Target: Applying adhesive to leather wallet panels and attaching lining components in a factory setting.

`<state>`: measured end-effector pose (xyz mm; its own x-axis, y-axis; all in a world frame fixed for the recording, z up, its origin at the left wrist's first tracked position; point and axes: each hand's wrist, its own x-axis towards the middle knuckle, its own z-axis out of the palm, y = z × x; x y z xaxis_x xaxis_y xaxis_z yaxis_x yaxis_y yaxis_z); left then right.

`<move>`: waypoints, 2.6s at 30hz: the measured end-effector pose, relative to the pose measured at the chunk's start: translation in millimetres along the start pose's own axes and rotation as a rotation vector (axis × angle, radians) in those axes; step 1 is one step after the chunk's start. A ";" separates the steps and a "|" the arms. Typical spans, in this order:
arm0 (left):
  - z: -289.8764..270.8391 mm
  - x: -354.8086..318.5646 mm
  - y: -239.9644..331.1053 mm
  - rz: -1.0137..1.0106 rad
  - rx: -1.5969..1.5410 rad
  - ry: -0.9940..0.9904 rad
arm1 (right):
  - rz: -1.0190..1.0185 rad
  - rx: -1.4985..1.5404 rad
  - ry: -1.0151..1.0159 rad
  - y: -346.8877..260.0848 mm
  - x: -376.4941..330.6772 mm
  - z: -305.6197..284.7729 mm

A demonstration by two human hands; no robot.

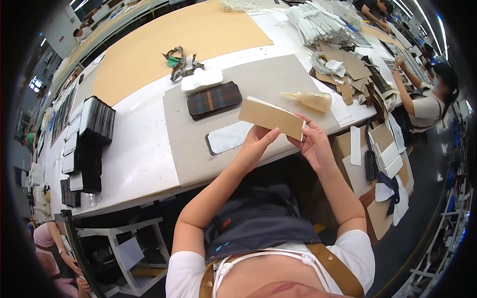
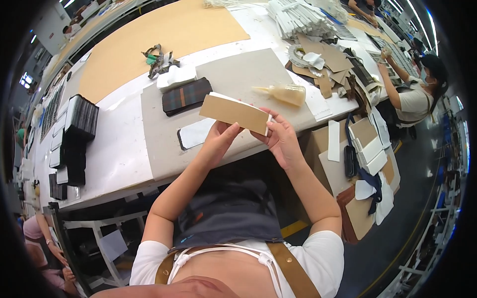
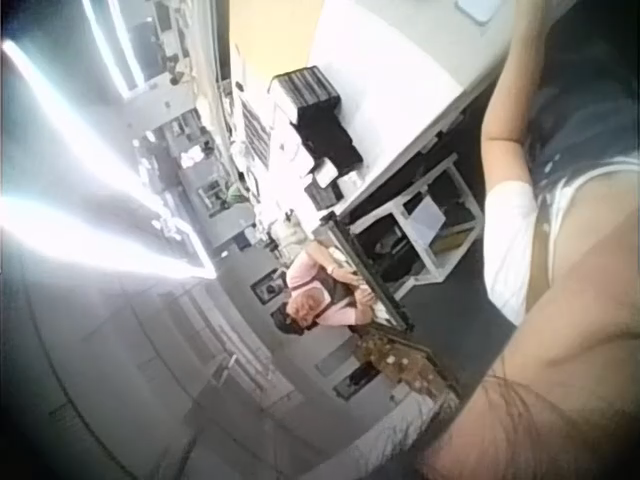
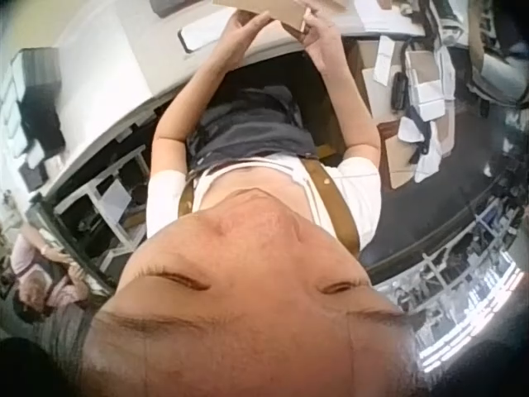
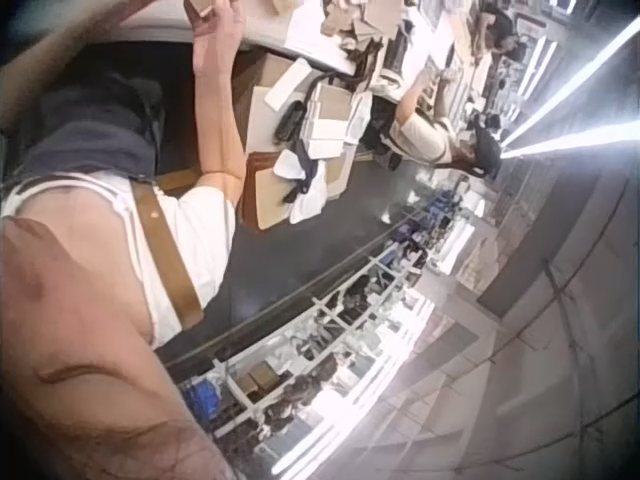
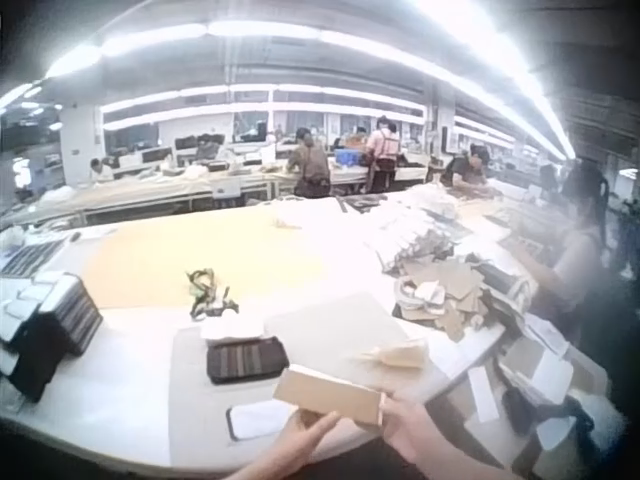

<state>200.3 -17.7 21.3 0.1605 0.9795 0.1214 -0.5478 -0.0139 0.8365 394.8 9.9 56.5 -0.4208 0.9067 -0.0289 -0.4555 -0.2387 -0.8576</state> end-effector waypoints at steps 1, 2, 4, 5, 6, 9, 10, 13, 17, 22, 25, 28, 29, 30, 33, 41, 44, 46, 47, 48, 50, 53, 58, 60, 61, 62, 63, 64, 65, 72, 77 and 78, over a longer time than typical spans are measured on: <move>-3.5 0.8 1.6 0.023 0.040 -0.011 | 0.053 0.089 0.016 5.8 3.8 0.2; -3.7 1.3 5.6 0.041 0.078 -0.022 | 0.108 0.178 0.036 9.6 5.7 0.5; -1.4 4.5 13.4 0.067 0.105 -0.009 | 0.136 0.187 0.027 12.3 7.9 -1.3; -0.8 7.4 15.6 0.095 0.132 0.002 | 0.174 0.168 0.003 12.2 8.9 -2.7; -3.3 10.5 16.0 0.093 0.128 -0.002 | 0.212 0.149 -0.021 12.1 9.5 -3.7; -11.8 19.4 20.4 0.044 0.190 -0.025 | 0.228 0.018 -0.079 9.5 10.4 -3.4; -12.8 21.5 23.0 -0.001 0.223 -0.019 | 0.229 0.016 -0.078 12.7 11.3 -4.8; -20.1 30.2 22.7 -0.055 0.262 -0.029 | -0.137 -0.452 -0.048 21.5 17.9 -2.5; -29.4 34.8 23.1 -0.088 0.254 -0.051 | -0.162 -0.686 -0.115 20.0 32.1 -0.8; -44.5 34.8 19.6 -0.064 0.224 -0.063 | -0.055 -0.714 -0.141 17.2 42.1 2.0; -51.6 35.2 19.1 -0.072 0.243 -0.069 | 0.007 -0.615 -0.163 13.5 44.4 6.0; -58.8 32.0 17.5 -0.098 0.232 -0.059 | 0.101 -0.546 -0.199 12.4 48.9 3.2; -60.3 32.4 16.0 -0.109 0.218 -0.059 | 0.107 -0.547 -0.200 13.4 50.2 2.5; -61.4 32.7 15.1 -0.112 0.214 -0.055 | 0.106 -0.559 -0.208 14.4 51.0 1.7; -63.5 31.1 16.0 -0.107 0.212 -0.047 | 0.121 -0.542 -0.212 14.9 53.9 2.3; -64.8 29.8 19.8 -0.117 0.200 -0.051 | 0.177 -0.552 -0.218 10.4 60.9 -0.9; -64.6 29.5 19.8 -0.133 0.216 -0.051 | 0.176 -0.574 -0.224 7.8 60.6 -0.4; -64.2 29.7 19.8 -0.138 0.210 -0.056 | 0.184 -0.577 -0.210 7.5 60.2 -2.4; -64.4 29.9 19.7 -0.142 0.207 -0.065 | 0.187 -0.577 -0.211 8.2 60.0 -2.3; -64.9 29.9 19.1 -0.142 0.206 -0.063 | 0.180 -0.609 -0.237 9.0 59.3 -2.2; -65.5 29.8 17.5 -0.133 0.209 -0.060 | 0.176 -0.641 -0.262 10.6 57.3 -1.0; -65.6 31.3 18.8 -0.122 0.218 -0.048 | 0.123 -0.639 -0.224 12.0 55.0 4.4; -67.9 30.9 10.9 -0.093 0.242 -0.034 | 0.094 -0.781 -0.242 8.8 55.0 13.6; -66.9 30.6 11.0 -0.076 0.227 -0.027 | 0.107 -0.751 -0.232 10.7 54.6 10.4; -66.6 30.5 11.6 -0.081 0.228 -0.029 | 0.119 -0.719 -0.219 11.9 54.3 8.9; -65.9 30.3 12.8 -0.087 0.228 -0.033 | 0.120 -0.720 -0.219 12.6 53.9 8.6; -66.0 30.3 13.6 -0.087 0.227 -0.033 | 0.124 -0.681 -0.191 13.2 53.5 8.4; -66.4 30.3 14.5 -0.106 0.229 -0.049 | 0.129 -0.642 -0.163 13.4 52.7 8.2; -66.6 30.2 15.2 -0.125 0.232 -0.065 | 0.129 -0.643 -0.163 13.4 51.4 8.7; -65.2 29.0 18.8 -0.140 0.264 -0.039 | -0.433 -1.359 -0.164 2.9 53.8 1.7; -68.5 29.4 16.6 -0.121 0.270 -0.011 | -0.151 -0.827 0.089 -40.9 114.8 -62.8; -66.5 31.7 15.8 -0.119 0.268 -0.022 | -0.215 -0.817 0.165 -55.7 129.9 -92.4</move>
<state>142.2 26.5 2.8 0.2300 0.9729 0.0226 -0.2879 0.0459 0.9566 438.0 173.1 53.0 -0.2421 0.9576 0.1563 0.2216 0.2114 -0.9519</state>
